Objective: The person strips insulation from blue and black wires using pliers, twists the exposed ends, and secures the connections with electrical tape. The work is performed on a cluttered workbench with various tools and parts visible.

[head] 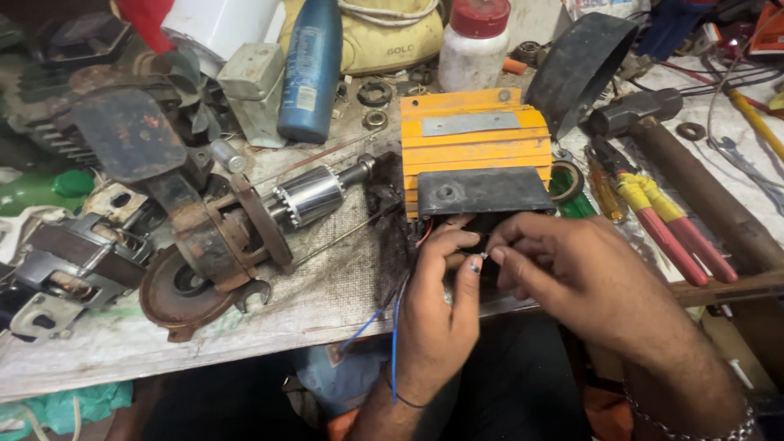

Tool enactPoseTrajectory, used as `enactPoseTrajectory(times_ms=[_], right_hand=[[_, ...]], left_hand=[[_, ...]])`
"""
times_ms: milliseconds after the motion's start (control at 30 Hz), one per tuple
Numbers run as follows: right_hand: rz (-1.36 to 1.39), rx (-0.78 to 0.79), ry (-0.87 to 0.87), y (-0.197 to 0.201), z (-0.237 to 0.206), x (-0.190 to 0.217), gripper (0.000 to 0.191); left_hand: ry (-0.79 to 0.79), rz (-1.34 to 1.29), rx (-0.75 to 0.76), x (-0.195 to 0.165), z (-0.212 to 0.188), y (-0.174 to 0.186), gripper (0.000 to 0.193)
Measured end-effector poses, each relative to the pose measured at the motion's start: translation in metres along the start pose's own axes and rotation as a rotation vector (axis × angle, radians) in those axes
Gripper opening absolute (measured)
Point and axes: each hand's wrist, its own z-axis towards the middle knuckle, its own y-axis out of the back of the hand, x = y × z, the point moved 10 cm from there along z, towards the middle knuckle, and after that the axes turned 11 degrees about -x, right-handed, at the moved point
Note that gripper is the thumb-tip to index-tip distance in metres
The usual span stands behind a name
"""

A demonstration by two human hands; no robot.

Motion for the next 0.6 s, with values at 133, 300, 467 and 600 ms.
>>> enactPoseTrajectory(times_ms=[133,300,467,600], right_hand=[[0.202,0.023,-0.190,-0.007,0.000,-0.014,0.019],[0.188,0.078,-0.156,-0.012,0.000,-0.013,0.018],[0.292,0.103,-0.145,-0.015,-0.001,-0.009,0.020],[0.273,0.104,-0.151,-0.014,0.000,-0.009,0.021]], left_hand=[[-0.187,0.152,-0.161,-0.023,-0.003,0.011,0.023],[-0.245,0.249,-0.178,-0.029,-0.003,0.013,0.023],[-0.218,0.207,-0.134,-0.027,-0.002,0.012,0.018],[-0.195,0.162,-0.089,-0.024,-0.002,0.010,0.015]])
